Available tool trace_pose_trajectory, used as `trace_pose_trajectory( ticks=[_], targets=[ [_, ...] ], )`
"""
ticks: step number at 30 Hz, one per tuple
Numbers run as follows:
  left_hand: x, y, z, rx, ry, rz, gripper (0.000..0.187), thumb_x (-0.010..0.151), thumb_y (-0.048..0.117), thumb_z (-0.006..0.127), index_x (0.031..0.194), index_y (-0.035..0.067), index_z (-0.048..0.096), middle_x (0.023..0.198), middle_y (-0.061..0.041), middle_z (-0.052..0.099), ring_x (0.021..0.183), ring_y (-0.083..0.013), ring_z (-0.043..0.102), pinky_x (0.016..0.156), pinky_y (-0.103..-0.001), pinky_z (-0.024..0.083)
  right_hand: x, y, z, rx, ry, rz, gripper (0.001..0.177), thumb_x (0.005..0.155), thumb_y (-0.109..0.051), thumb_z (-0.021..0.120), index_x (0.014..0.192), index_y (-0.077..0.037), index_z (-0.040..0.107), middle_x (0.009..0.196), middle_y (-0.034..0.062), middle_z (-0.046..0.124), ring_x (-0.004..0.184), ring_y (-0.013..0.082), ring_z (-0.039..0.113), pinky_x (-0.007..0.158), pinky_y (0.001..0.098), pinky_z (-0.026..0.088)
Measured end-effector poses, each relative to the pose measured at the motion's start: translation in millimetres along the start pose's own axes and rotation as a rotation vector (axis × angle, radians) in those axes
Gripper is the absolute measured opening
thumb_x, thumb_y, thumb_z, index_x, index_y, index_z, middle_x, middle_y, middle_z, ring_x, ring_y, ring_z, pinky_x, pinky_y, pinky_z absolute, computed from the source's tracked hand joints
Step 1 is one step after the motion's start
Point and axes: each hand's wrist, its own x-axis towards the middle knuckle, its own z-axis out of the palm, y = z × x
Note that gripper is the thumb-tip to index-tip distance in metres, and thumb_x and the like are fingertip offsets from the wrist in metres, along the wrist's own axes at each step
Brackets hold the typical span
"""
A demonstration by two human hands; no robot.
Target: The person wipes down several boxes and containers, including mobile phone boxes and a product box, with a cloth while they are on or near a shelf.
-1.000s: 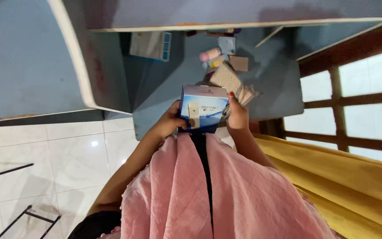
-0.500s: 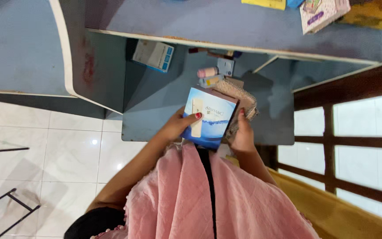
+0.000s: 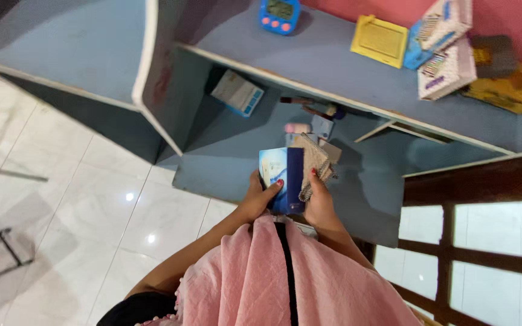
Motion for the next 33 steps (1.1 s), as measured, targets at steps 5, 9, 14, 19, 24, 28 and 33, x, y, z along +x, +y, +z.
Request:
trace_pose_trajectory(
  ticks=[5, 9, 14, 19, 24, 28, 33],
  targets=[
    [-31.9, 13.4, -54.7, -0.167, 0.003, -0.197, 0.123, 0.083, 0.068, 0.062, 0.157, 0.009, -0.016, 0.150, -0.015, 0.041, 0.133, -0.0285, 0.050, 0.107, -0.042, 0.045, 9.8, 50.4, -12.7, -0.900, -0.167, -0.216, 0.048, 0.108, -0.037, 0.051, 0.140, -0.003, 0.059, 0.130, 0.0098, 0.070, 0.116, 0.0205, 0.069, 0.104, 0.0363, 0.054],
    [-75.1, 14.2, -97.8, -0.480, 0.065, -0.201, 0.116, 0.069, 0.068, 0.070, 0.155, 0.022, 0.006, 0.141, -0.010, 0.046, 0.124, -0.0301, 0.054, 0.099, -0.053, 0.049, 17.7, 89.4, 28.7, -0.590, -0.140, 0.075, 0.049, 0.102, -0.029, 0.057, 0.138, 0.004, 0.058, 0.130, 0.0110, 0.067, 0.116, 0.0215, 0.063, 0.102, 0.0359, 0.048],
    [-154.6, -12.0, -167.1, -1.029, -0.058, 0.064, 0.099, 0.087, 0.073, 0.074, 0.148, 0.000, 0.048, 0.137, -0.021, 0.058, 0.124, -0.0381, 0.058, 0.110, -0.056, 0.047, 7.8, 144.1, 109.8, -0.794, -0.484, 0.133, 0.047, 0.101, -0.025, 0.058, 0.140, 0.000, 0.052, 0.133, 0.0060, 0.064, 0.121, 0.0178, 0.059, 0.105, 0.0330, 0.045],
    [-250.6, -16.3, -245.5, -1.171, 0.144, 0.085, 0.106, 0.068, 0.082, 0.067, 0.140, 0.006, 0.052, 0.131, -0.018, 0.063, 0.120, -0.0375, 0.063, 0.105, -0.057, 0.050, -23.9, 246.7, 146.2, -1.128, -0.878, -0.014, 0.041, 0.097, -0.015, 0.063, 0.134, 0.003, 0.057, 0.122, 0.0102, 0.067, 0.110, 0.0195, 0.062, 0.095, 0.0339, 0.052],
    [-348.4, -41.6, -286.8, -1.048, 0.208, 0.097, 0.109, 0.069, 0.083, 0.062, 0.145, 0.007, 0.050, 0.136, -0.016, 0.061, 0.124, -0.0340, 0.061, 0.109, -0.056, 0.046, -27.2, 333.7, 199.3, -1.252, -0.827, 0.122, 0.024, 0.108, -0.012, 0.064, 0.126, 0.004, 0.067, 0.107, 0.0150, 0.070, 0.094, 0.0212, 0.062, 0.083, 0.0356, 0.054],
    [-435.2, -37.8, -316.5, -0.972, 0.408, 0.410, 0.105, 0.079, 0.082, 0.062, 0.145, 0.002, 0.051, 0.135, -0.018, 0.062, 0.125, -0.0334, 0.061, 0.112, -0.050, 0.046, -118.4, 389.9, 241.5, -1.100, -1.372, -0.083, 0.041, 0.096, -0.001, 0.060, 0.137, -0.003, 0.053, 0.112, 0.0113, 0.062, 0.097, 0.0189, 0.059, 0.081, 0.0354, 0.053],
    [-548.0, -35.1, -323.0, -0.988, 0.718, 0.740, 0.097, 0.082, 0.080, 0.064, 0.137, 0.001, 0.056, 0.127, -0.020, 0.067, 0.119, -0.0324, 0.066, 0.104, -0.047, 0.051, -161.1, 462.7, 280.1, -1.143, -1.497, 0.612, 0.073, 0.084, 0.008, 0.051, 0.154, -0.013, 0.042, 0.111, 0.0066, 0.056, 0.086, 0.0145, 0.055, 0.067, 0.0324, 0.050]
  ],
)
